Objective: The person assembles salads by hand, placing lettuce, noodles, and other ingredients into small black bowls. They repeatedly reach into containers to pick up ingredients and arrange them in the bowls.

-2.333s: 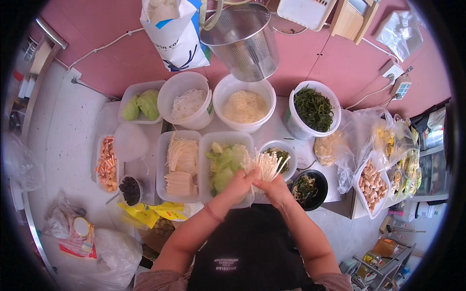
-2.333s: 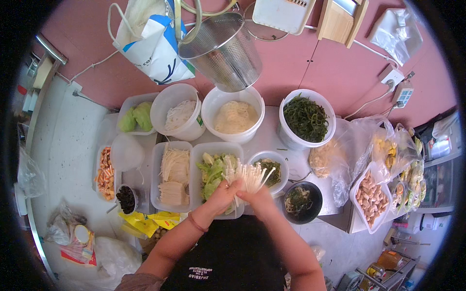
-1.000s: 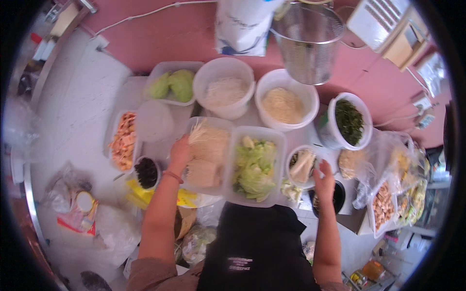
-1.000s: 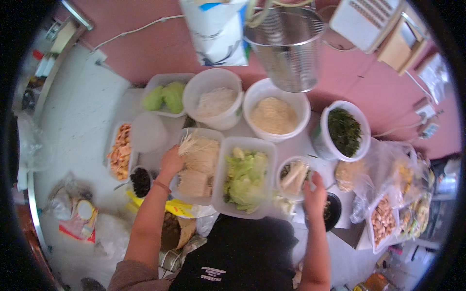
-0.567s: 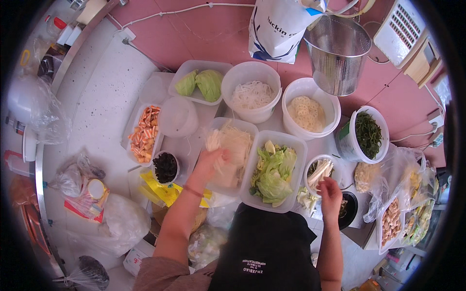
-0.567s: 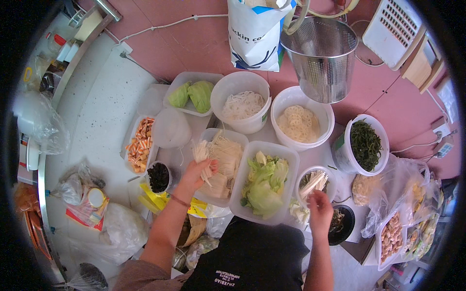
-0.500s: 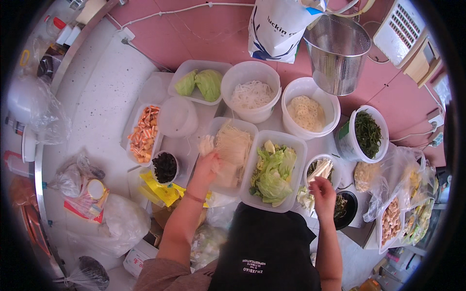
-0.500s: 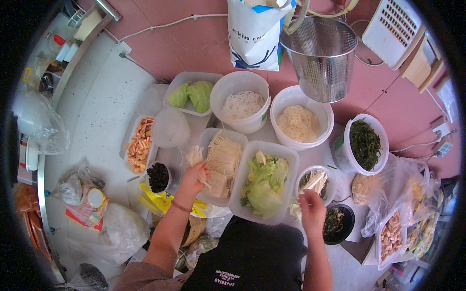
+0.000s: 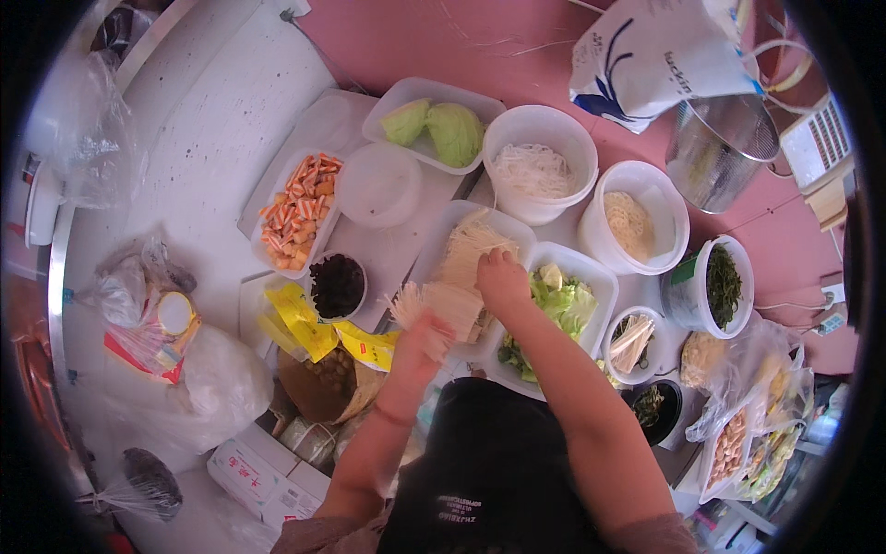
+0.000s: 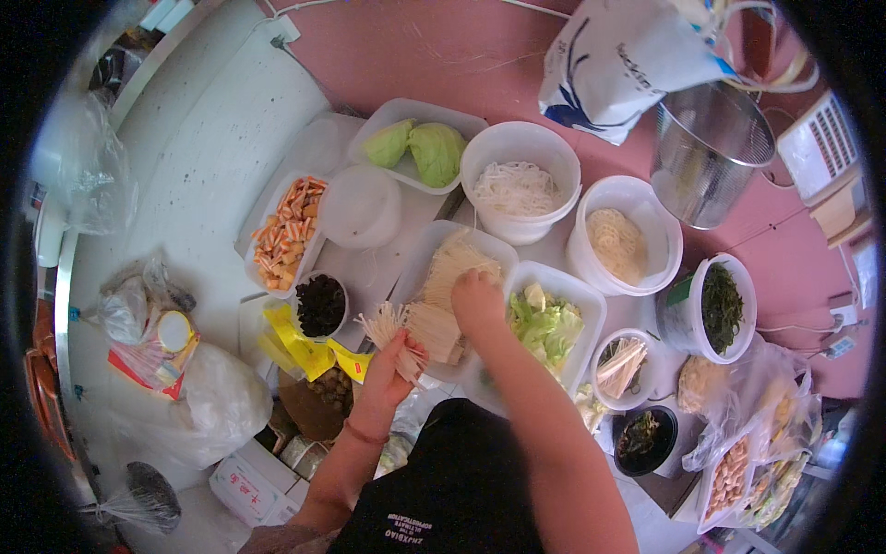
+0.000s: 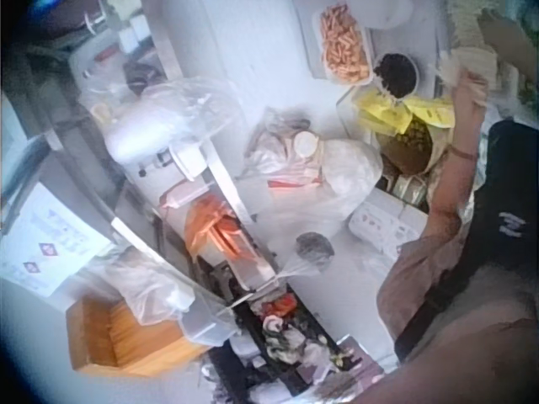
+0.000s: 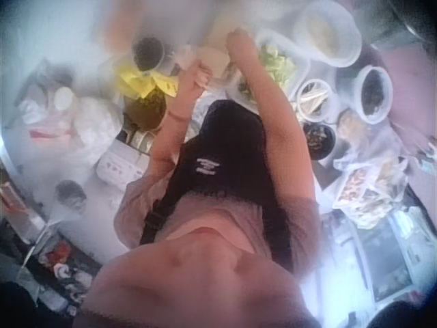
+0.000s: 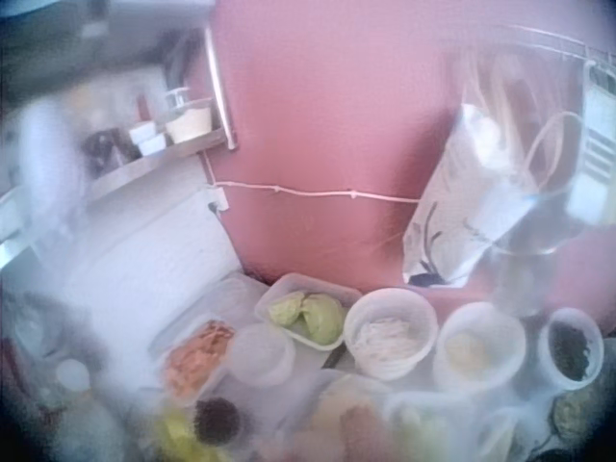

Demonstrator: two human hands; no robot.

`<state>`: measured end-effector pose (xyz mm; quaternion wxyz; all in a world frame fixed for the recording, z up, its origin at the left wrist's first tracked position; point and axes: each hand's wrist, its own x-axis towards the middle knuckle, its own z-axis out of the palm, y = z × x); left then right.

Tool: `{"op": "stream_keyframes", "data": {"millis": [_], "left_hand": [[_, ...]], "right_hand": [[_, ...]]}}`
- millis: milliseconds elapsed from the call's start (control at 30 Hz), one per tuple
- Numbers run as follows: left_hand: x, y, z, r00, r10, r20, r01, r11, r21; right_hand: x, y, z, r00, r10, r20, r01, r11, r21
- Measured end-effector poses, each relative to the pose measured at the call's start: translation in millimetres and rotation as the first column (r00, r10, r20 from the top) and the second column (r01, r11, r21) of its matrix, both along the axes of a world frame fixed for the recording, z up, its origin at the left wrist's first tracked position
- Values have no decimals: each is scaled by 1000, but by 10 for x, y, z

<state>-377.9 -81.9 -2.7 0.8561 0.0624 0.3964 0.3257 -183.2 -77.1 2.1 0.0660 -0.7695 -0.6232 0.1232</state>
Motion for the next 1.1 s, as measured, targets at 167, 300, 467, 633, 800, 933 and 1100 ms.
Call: {"op": "stream_keyframes", "data": {"millis": [167,300,467,633,800,933,1100], "left_hand": [[-45,-67,-45,995,30,96,-22,996,-83],[28,-50,20,999,26,38,-25,999,-26],[217,29,215,996,-63,61,56,993,107],[693,-90,399,967,-243,72,219,944,246],[1064,-449,436,872,-488,-49,472,808,353],[1382,-709,500,752,-658,-32,623,693,362],[1719,-1129,434,589,-717,-372,772,363,522]], "right_hand": [[-55,105,-102,995,30,95,-11,980,-196],[207,58,-93,921,-245,-304,258,966,5],[297,-109,370,-50,-144,-988,528,836,-148],[26,-833,536,-89,-138,-986,406,899,-163],[129,-1284,661,-13,-248,-969,479,849,-224],[332,-1710,672,-274,-226,-935,582,735,-348],[412,-2265,676,-230,-170,-958,743,605,-285]]}}
